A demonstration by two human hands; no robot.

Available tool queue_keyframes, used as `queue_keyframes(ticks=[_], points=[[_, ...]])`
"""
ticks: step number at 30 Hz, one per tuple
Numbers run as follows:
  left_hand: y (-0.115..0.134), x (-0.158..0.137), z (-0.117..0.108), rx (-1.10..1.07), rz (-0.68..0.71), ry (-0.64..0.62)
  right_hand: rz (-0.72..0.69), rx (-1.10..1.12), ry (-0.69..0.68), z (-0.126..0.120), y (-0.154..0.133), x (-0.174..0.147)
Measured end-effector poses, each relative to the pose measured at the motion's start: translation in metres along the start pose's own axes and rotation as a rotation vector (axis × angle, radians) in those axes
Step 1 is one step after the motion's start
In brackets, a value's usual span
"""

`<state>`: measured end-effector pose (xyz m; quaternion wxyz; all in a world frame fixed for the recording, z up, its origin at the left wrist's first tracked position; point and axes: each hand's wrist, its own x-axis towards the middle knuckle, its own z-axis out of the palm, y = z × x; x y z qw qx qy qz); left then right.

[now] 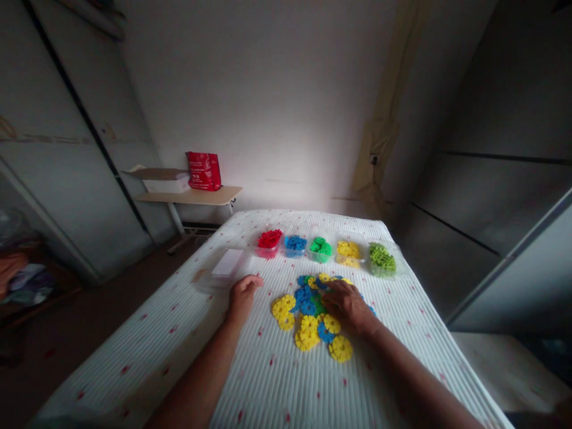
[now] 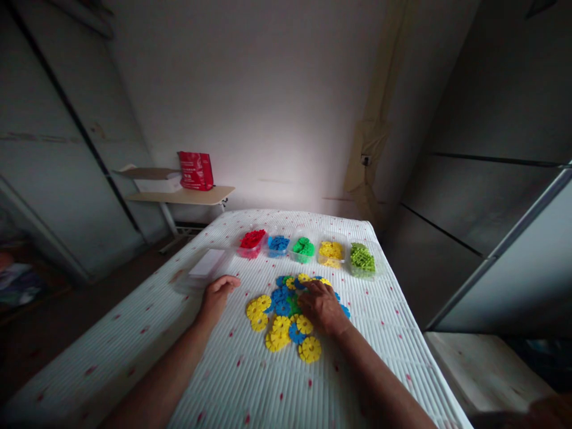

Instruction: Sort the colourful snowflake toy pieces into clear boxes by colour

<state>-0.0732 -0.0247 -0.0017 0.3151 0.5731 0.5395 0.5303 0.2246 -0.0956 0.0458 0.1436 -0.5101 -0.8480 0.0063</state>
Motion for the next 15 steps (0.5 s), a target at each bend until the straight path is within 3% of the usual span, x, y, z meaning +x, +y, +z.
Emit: queue_keyframes(ticks=[5,15], points=[[-0.002,0.000,0.000,0.003,0.000,0.000,-0.033,-0.004,-0.020,0.004,-0.010,0.002],[0.003,-0.001,0.000,0.001,-0.001,0.018,0.048,-0.070,-0.094,0.008,-0.018,0.000]])
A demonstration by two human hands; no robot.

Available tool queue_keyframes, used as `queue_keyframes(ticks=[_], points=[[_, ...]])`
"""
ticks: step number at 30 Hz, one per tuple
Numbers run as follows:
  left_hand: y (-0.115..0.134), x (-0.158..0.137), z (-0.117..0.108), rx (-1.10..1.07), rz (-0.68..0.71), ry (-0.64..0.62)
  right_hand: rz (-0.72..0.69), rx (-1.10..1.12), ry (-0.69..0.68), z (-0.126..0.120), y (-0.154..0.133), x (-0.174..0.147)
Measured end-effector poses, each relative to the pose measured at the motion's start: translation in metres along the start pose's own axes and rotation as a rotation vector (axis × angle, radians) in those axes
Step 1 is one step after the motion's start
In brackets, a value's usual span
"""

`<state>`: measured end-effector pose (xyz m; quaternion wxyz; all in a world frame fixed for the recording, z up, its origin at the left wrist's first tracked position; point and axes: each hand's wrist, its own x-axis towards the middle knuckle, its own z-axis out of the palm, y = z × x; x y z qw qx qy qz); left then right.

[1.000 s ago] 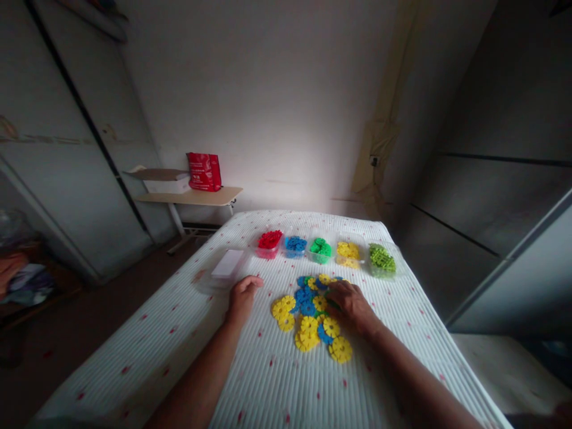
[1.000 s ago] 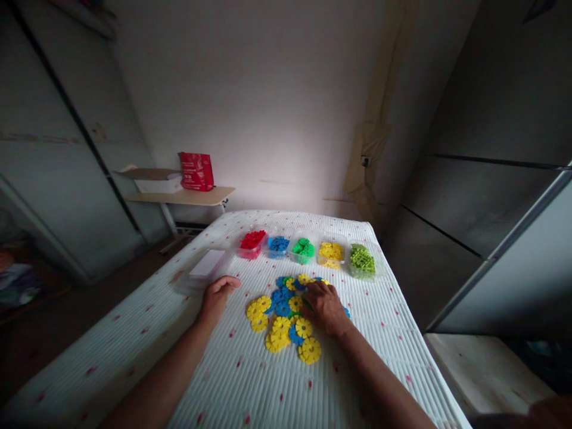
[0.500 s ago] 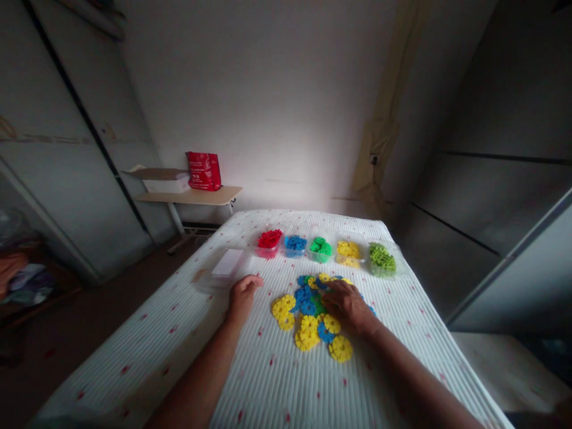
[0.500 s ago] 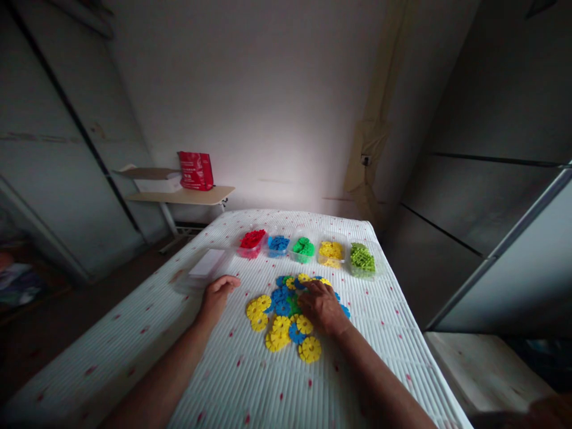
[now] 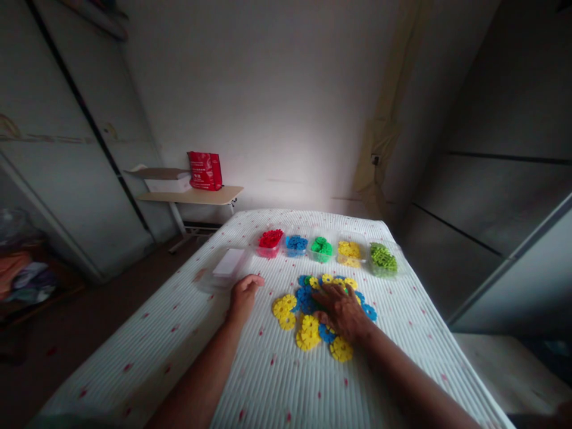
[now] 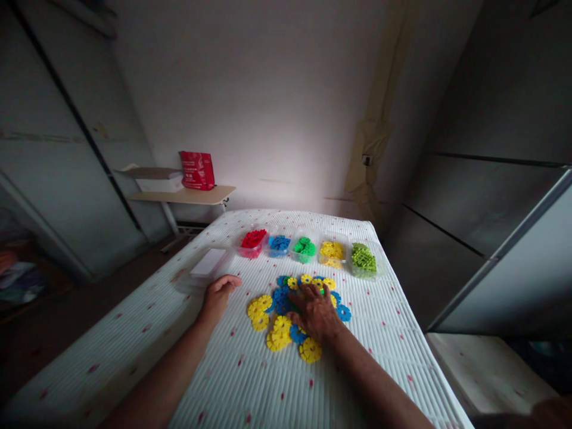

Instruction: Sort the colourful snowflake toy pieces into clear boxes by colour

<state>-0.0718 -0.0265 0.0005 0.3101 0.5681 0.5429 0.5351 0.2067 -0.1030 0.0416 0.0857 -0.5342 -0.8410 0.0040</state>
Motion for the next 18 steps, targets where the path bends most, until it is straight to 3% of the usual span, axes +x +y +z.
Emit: queue_keyframes(ticks=[9,13,18], points=[[0.000,0.000,-0.001,0.010,0.018,-0.013,-0.049,0.078,0.023,-0.009,-0.001,-0.001],[0.001,0.000,-0.001,0.025,0.029,-0.019,-0.027,0.132,0.179,-0.017,0.014,0.000],[0.004,-0.002,0.003,0.069,0.048,-0.065,0.137,0.283,0.394,-0.012,0.056,-0.004]])
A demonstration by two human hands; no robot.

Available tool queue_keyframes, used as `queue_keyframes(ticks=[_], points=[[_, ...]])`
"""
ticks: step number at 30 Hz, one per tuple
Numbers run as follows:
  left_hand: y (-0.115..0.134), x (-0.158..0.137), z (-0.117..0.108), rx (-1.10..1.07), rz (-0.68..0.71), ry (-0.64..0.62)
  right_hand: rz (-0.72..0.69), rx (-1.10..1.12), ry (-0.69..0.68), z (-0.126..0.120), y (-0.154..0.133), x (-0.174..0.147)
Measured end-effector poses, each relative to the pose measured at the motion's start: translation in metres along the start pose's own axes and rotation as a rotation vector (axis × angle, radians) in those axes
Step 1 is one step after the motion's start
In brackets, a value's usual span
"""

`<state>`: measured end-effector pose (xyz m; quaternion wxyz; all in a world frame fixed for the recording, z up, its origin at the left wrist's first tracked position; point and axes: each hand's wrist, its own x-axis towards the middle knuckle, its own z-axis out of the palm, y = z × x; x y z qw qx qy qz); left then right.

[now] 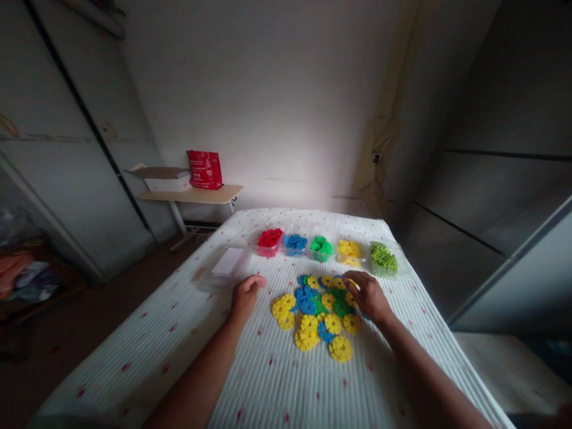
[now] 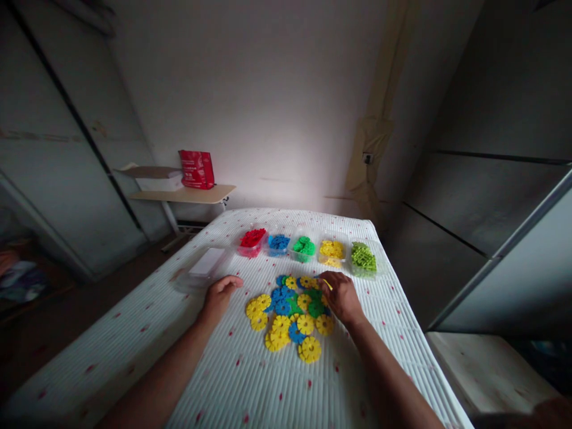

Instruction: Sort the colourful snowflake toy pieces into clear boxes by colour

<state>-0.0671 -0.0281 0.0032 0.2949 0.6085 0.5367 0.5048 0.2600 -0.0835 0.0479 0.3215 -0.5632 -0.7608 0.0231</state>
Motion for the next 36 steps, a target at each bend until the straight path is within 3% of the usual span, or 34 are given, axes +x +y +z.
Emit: queue_keyframes(ticks=[7,13,18,24,29,36], points=[[0.017,0.012,0.026,0.126,0.051,-0.248,0.349,0.281,0.153,0.005,0.039,-0.004],[0.038,0.028,0.070,0.306,0.093,-0.419,0.316,0.264,0.164,0.005,0.038,-0.005],[0.049,0.033,0.092,0.429,0.094,-0.469,0.304,0.183,0.132,0.005,0.035,-0.007],[0.049,0.035,0.091,0.458,0.023,-0.416,0.271,0.140,0.106,0.011,0.040,-0.007],[0.038,0.042,0.085,0.354,-0.046,-0.334,0.285,0.137,0.087,0.012,0.039,-0.007],[0.044,0.033,0.063,0.130,-0.092,-0.565,0.254,0.091,0.072,0.013,0.039,-0.007]])
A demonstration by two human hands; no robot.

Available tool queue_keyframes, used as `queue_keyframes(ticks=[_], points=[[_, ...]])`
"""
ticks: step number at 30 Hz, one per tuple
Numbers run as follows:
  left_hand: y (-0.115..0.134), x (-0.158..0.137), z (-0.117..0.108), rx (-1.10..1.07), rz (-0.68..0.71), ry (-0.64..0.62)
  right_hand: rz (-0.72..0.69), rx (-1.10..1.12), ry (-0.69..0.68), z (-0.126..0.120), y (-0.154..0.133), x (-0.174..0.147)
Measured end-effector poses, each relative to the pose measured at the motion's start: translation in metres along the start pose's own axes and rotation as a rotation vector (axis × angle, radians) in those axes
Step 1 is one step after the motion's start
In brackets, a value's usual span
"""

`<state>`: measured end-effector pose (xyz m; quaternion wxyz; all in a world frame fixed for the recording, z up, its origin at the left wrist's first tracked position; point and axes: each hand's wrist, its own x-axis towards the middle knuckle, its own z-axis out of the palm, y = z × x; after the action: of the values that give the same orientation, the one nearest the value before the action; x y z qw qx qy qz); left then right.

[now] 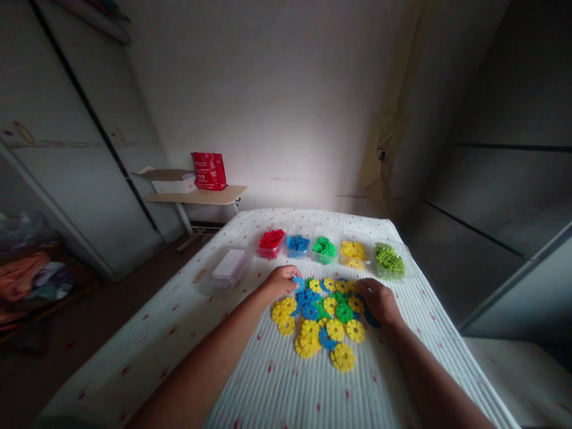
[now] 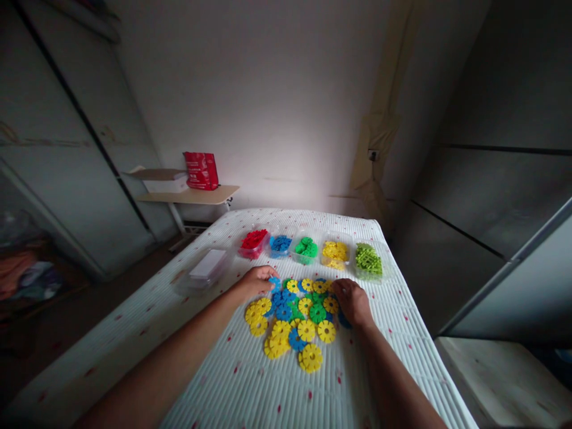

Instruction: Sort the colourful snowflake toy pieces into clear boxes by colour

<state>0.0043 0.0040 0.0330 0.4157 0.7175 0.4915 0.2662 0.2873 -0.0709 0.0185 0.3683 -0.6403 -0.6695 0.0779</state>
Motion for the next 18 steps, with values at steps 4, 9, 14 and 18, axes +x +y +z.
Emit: queue_keyframes(ticks=[4,9,14,18], points=[[0.011,-0.011,0.009,0.016,0.016,-0.085,-0.028,-0.060,-0.020,0.001,0.000,0.000],[0.019,-0.011,0.026,0.200,0.003,-0.037,-0.027,-0.079,-0.032,0.000,-0.002,0.001],[0.028,-0.014,0.029,0.413,-0.031,0.017,-0.040,-0.076,-0.040,0.001,-0.001,0.000],[0.034,-0.018,0.029,0.533,-0.043,0.010,-0.068,-0.092,-0.035,0.004,0.002,0.000]])
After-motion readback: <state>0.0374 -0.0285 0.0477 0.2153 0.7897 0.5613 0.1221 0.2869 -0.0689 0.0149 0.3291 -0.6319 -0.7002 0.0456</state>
